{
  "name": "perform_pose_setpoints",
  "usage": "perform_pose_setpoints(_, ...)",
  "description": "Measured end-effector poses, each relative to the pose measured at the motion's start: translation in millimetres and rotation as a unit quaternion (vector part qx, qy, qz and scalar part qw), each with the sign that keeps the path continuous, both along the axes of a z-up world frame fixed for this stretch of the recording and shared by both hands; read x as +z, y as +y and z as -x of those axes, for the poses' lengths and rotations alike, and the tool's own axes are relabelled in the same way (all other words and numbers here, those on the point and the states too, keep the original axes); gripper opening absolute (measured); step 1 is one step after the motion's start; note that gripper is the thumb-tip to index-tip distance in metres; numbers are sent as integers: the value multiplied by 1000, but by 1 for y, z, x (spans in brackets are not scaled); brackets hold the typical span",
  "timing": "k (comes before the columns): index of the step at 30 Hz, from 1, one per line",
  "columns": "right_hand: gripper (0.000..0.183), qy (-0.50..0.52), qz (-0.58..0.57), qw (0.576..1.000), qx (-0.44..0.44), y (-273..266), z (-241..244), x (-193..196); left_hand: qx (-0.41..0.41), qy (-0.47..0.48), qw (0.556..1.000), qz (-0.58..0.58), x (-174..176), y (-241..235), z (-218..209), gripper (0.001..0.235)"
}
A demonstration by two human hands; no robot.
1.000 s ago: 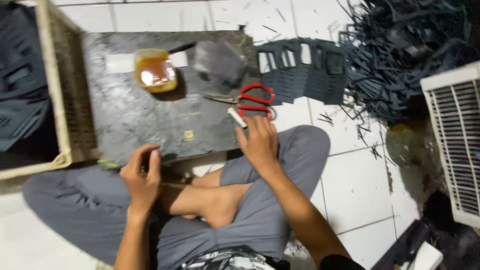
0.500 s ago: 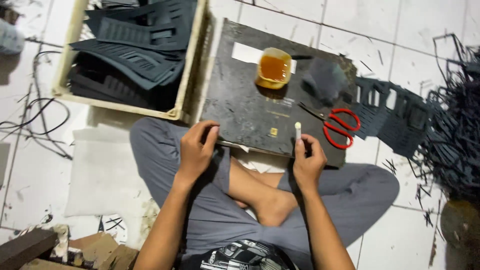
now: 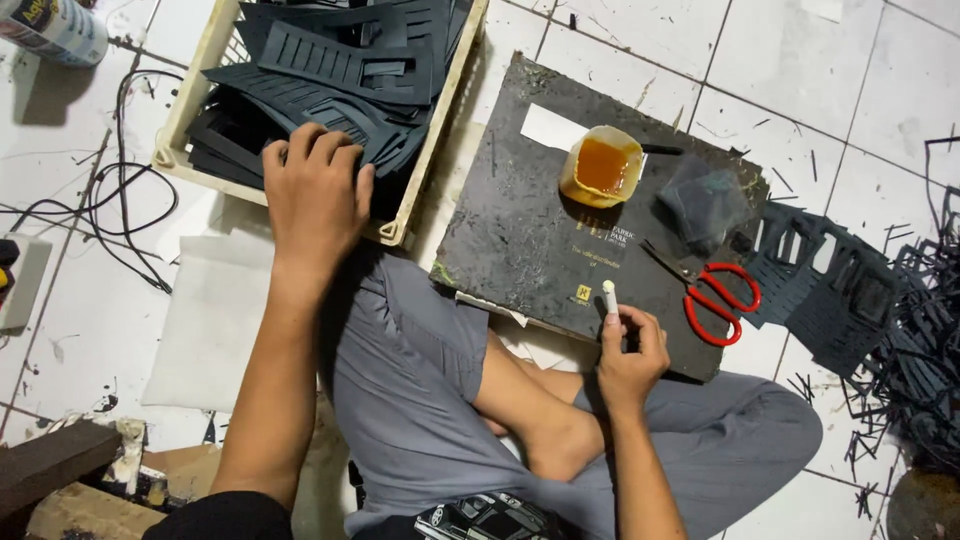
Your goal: The person sits on the floor and rubs a white glue stick over a small square frame, dips the stick into a bowl of amber liquid, and spreads it on the frame. They then lay a clear plastic sheet over the glued frame, press it down, and smooth it into place.
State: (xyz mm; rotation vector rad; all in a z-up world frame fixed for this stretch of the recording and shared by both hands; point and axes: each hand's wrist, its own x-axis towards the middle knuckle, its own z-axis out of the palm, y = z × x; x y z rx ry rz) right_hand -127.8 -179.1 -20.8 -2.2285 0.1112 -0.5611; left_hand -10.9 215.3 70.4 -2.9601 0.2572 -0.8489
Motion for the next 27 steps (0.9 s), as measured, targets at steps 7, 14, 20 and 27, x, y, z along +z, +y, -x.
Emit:
perform_pose_setpoints(7,10,-3,7,1000,0,-2,-1,-8,8,-70,993,95,-7,-5,11,5)
perform_pose_setpoints(14,15,10,-115,992,-46,-3,6,-1,-68,-166,972,154,8,-60,32,11)
perform_pose_setpoints(20,24,5,-233,967,-107,-22,15,-6,-213,-33,924,315,-16,-180,71,23)
perform_pose_setpoints(27,27,-12,-286,951,-117,-32,23,-7,-373,121,898,200,-36,-192,30,53)
